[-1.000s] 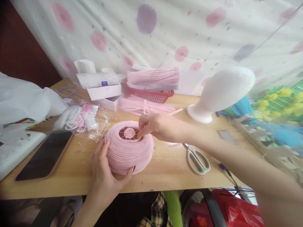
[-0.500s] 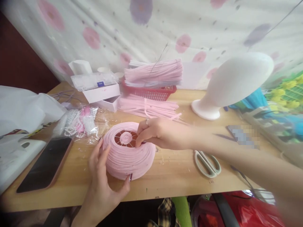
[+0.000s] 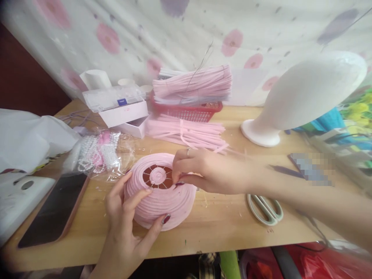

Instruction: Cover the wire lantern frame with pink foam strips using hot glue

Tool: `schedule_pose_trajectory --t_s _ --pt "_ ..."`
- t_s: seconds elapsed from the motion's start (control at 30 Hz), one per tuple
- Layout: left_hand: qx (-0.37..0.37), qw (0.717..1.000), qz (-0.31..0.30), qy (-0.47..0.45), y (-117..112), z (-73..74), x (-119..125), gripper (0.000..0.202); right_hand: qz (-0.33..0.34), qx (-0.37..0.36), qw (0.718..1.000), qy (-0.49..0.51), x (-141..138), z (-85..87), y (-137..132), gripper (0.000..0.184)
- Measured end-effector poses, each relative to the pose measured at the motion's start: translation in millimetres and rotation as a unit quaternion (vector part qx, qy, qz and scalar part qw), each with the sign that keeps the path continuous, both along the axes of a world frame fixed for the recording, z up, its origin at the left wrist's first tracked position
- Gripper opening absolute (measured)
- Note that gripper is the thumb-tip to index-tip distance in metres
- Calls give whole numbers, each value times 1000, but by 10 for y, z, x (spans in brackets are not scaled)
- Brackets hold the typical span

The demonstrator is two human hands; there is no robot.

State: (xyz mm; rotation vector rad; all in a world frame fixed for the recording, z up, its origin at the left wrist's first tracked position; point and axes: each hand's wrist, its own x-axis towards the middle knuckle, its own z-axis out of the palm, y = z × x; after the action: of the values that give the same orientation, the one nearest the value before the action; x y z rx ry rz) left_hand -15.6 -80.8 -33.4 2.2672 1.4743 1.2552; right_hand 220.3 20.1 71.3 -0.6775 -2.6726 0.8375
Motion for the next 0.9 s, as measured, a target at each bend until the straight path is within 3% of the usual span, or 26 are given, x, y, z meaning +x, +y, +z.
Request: schedule_pose_trajectory --t_s 0.17,0.43,0.53,0.67,0.83,0.9 --pt "-1 1000 4 -14 21 11 21 41 -5 31 999 -24 12 -21 -22 21" --pt "15 996 30 -88 54 -193 -15 78 54 136 989 -33 35 -110 -68 30" --pt "7 993 35 -114 46 -235 -10 79 63 129 988 -55 72 -117 -75 26" --pt "2 990 45 -130 26 -255 24 79 74 192 975 -87 91 -124 -93 26" --pt "-76 977 96 -175 -41 -370 99 97 59 206 972 -99 58 -152 -145 24" --pt "-107 967 114 -202 -47 -460 100 94 39 194 975 -97 51 -146 -170 22"
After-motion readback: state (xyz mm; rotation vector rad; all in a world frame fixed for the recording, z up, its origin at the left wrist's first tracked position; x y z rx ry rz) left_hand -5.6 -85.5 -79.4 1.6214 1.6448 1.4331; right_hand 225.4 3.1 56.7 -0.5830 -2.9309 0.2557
